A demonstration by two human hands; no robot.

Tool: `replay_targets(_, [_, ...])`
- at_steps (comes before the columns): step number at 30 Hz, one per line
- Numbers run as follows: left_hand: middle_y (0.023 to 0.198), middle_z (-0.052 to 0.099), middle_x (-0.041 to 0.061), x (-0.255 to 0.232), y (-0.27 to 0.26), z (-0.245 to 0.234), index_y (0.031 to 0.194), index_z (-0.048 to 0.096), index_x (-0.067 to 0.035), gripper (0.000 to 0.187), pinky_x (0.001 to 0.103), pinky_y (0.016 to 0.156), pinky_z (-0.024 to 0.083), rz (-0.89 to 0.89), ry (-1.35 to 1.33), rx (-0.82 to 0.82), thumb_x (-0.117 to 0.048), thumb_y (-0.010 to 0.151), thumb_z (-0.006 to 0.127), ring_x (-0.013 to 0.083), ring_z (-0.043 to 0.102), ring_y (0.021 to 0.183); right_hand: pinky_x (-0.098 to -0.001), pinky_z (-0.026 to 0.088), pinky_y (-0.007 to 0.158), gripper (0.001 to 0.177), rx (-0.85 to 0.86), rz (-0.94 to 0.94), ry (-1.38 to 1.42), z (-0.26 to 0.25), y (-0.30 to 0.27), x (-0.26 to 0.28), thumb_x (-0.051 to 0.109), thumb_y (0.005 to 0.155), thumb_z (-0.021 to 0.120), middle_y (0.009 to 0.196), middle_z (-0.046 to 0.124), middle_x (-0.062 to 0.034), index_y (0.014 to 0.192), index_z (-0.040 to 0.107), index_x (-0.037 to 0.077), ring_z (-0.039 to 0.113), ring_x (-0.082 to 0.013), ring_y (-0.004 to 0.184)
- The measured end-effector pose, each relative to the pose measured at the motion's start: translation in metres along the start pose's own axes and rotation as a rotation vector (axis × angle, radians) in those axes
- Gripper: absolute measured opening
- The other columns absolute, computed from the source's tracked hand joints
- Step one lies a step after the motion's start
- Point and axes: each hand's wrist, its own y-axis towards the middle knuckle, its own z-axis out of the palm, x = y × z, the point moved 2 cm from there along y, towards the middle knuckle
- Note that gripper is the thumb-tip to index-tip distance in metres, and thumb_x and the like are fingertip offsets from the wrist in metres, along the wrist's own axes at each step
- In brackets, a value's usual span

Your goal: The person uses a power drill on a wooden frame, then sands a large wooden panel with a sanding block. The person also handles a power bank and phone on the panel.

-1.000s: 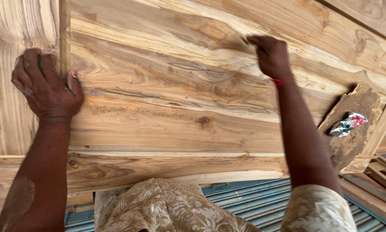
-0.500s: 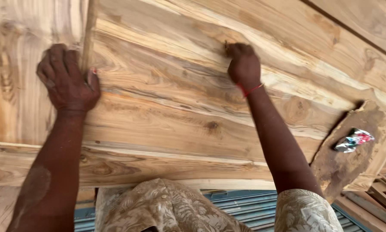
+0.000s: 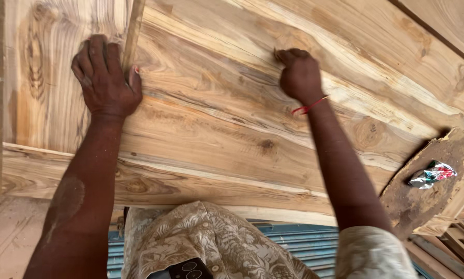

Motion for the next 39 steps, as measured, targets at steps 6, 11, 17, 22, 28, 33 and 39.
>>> replay_targets(6, [0.152, 0.04, 0.022, -0.008, 0.005, -0.012, 0.138, 0.053, 0.001, 0.046, 0.06, 0.121, 0.03, -0.03, -0.055, 0.002, -0.026, 0.104, 0.07, 0.0403, 0.035, 0.143, -0.0378, 0.056, 0.103, 0.062, 0.006, -0.267, -0.074, -0.025, 0.061, -0.029, -0.018, 0.084, 0.047, 0.135, 0.073, -0.005, 0.13, 0.075, 0.013, 0.067, -0.0229, 0.127])
replay_targets(11, [0.154, 0.04, 0.021, -0.006, 0.007, -0.01, 0.138, 0.051, 0.001, 0.05, 0.058, 0.12, 0.029, -0.015, -0.027, 0.002, -0.022, 0.098, 0.066, 0.0406, 0.036, 0.146, -0.0388, 0.056, 0.095, 0.063, 0.28, -0.327, -0.199, -0.04, 0.05, -0.051, -0.013, 0.08, 0.058, 0.135, 0.071, 0.0034, 0.127, 0.076, 0.023, 0.065, -0.0227, 0.124])
replay_targets(17, [0.15, 0.041, 0.021, -0.014, 0.008, -0.016, 0.139, 0.052, 0.0, 0.046, 0.06, 0.123, 0.028, -0.038, -0.047, 0.013, -0.025, 0.104, 0.069, 0.0398, 0.037, 0.144, -0.0372, 0.057, 0.091, 0.067, 0.443, -0.082, -0.262, -0.072, -0.034, -0.108, -0.015, 0.082, 0.054, 0.139, 0.069, 0.007, 0.129, 0.074, 0.028, 0.062, -0.0193, 0.126])
replay_targets(22, [0.152, 0.041, 0.022, -0.011, 0.004, -0.011, 0.134, 0.052, 0.002, 0.044, 0.058, 0.121, 0.028, -0.023, -0.007, 0.013, -0.023, 0.1, 0.064, 0.041, 0.036, 0.144, -0.037, 0.058, 0.091, 0.066, 0.481, 0.066, -0.21, -0.086, -0.086, -0.143, -0.015, 0.083, 0.052, 0.137, 0.069, 0.0079, 0.126, 0.075, 0.03, 0.066, -0.0181, 0.121])
replay_targets(28, [0.151, 0.042, 0.022, -0.011, 0.005, -0.014, 0.135, 0.054, 0.001, 0.043, 0.058, 0.122, 0.027, -0.02, -0.004, -0.004, -0.026, 0.103, 0.066, 0.0406, 0.036, 0.145, -0.036, 0.059, 0.097, 0.038, 0.128, -0.078, 0.13, -0.065, -0.047, -0.113, -0.005, 0.104, 0.055, 0.132, 0.072, -0.0057, 0.13, 0.074, 0.017, 0.07, -0.0213, 0.116])
replay_targets(33, [0.149, 0.043, 0.021, -0.016, 0.01, -0.015, 0.137, 0.055, 0.001, 0.047, 0.06, 0.122, 0.027, -0.053, -0.064, -0.007, -0.026, 0.1, 0.067, 0.0422, 0.037, 0.147, -0.0372, 0.059, 0.104, 0.034, 0.037, 0.275, 0.884, -0.063, 0.006, -0.073, 0.0, 0.098, 0.062, 0.126, 0.075, -0.0137, 0.13, 0.072, 0.007, 0.071, -0.027, 0.118])
replay_targets(39, [0.151, 0.043, 0.02, -0.013, 0.009, -0.016, 0.136, 0.053, 0.0, 0.047, 0.057, 0.119, 0.03, -0.028, -0.043, -0.037, -0.028, 0.104, 0.071, 0.0406, 0.038, 0.146, -0.0521, 0.057, 0.114, 0.041, -0.169, 0.246, 2.117, -0.061, -0.037, -0.031, -0.003, 0.089, 0.066, 0.124, 0.067, -0.024, 0.129, 0.061, -0.009, 0.067, -0.0395, 0.123])
